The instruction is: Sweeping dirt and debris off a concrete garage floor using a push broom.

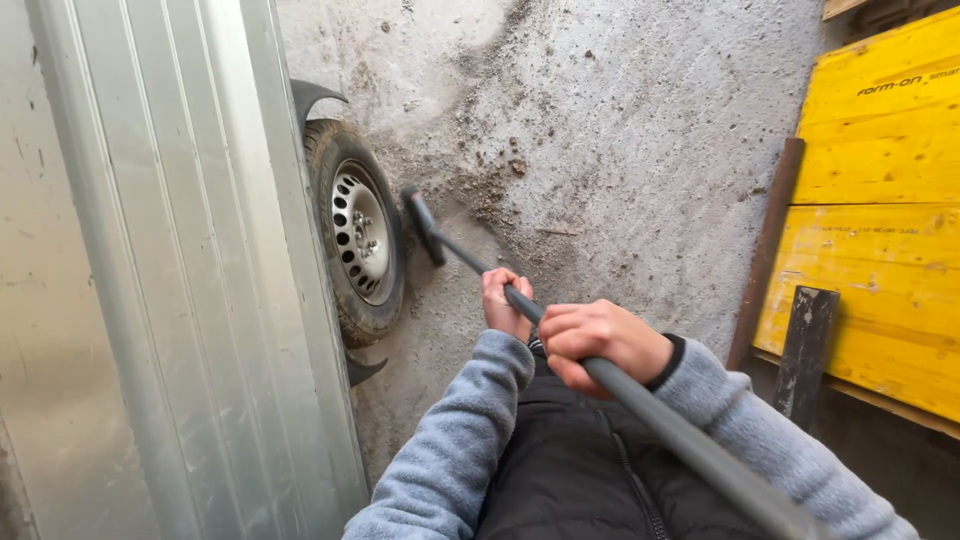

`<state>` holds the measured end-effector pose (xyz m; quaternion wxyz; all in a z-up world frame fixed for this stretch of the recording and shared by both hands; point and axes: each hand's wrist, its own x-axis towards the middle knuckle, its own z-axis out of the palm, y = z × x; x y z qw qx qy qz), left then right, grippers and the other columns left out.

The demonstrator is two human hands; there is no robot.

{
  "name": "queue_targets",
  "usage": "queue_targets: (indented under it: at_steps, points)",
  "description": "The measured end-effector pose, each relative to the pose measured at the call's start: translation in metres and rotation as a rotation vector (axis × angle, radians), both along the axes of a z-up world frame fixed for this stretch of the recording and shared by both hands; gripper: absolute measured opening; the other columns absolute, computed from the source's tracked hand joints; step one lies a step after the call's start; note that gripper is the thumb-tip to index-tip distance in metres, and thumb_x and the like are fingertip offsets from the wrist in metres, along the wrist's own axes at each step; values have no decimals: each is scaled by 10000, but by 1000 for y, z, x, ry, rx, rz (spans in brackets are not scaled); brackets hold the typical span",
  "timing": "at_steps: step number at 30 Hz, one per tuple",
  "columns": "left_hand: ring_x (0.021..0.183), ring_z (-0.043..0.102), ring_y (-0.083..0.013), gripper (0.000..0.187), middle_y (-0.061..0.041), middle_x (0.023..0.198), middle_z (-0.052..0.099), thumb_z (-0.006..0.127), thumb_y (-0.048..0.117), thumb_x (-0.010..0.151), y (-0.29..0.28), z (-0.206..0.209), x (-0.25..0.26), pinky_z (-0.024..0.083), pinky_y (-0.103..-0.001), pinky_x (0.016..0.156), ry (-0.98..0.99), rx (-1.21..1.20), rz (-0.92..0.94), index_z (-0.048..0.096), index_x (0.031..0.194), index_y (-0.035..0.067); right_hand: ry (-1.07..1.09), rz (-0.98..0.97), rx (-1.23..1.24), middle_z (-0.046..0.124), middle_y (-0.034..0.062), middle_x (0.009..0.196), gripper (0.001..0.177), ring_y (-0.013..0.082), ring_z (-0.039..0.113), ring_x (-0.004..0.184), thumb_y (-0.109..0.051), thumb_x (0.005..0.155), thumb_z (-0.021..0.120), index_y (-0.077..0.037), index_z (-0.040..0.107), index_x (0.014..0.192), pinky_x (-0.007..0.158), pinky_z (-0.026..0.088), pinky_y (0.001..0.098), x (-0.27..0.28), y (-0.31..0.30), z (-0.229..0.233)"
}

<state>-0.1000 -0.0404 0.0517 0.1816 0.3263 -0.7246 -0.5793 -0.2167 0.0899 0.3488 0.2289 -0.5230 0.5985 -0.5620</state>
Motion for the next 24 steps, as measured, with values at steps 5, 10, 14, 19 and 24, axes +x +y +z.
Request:
queue_targets:
  at_steps: [5, 10, 14, 19, 24]
  points:
    - [975, 615, -183, 321, -47, 998, 578, 766, -40, 850, -16, -80, -5, 496, -316, 1077, -11, 15, 31, 514, 746, 130, -61, -24, -12, 567, 82, 670, 355, 360, 672, 673, -64, 1003, 614, -108, 532, 661, 578, 613, 371, -10, -17, -55]
    - [967, 605, -147, 324, -38, 997, 558, 749, -66, 822, 4, -75, -41, 483, -283, 1067, 58, 135, -8, 495, 754, 124, 22, -85, 45, 555, 83, 651, 362, 365, 639, 640, -33, 970, 627, -101, 503, 637, 533, 598, 381, -23, -13, -34]
    - [948, 577, -124, 325, -24, 1033, 542, 743, -91, 874, 1, 18, -36, 508, -277, 1038, 29, 204, 12, 502, 776, 105, 21, -49, 1, 568, 31, 658, 400, 297, 663, 642, -100, 1011, 649, -150, 552, 626, 551, 616, 301, -18, -12, -5]
    - [944, 533, -79, 367, -7, 1053, 504, 726, -99, 874, -30, -56, -31, 488, -215, 1045, 28, 159, 111, 439, 775, 108, -31, -43, -34, 506, 38, 645, 392, 305, 620, 621, -68, 1013, 638, -140, 543, 640, 563, 599, 314, -20, -38, -28]
    - [875, 426, -41, 258, 12, 1010, 473, 682, -115, 830, -30, -60, -76, 544, -143, 855, 196, 692, 154, 511, 803, 77, 48, -91, 14, 544, 62, 648, 356, 322, 672, 656, -41, 987, 630, -102, 548, 646, 550, 588, 336, -26, -48, -42]
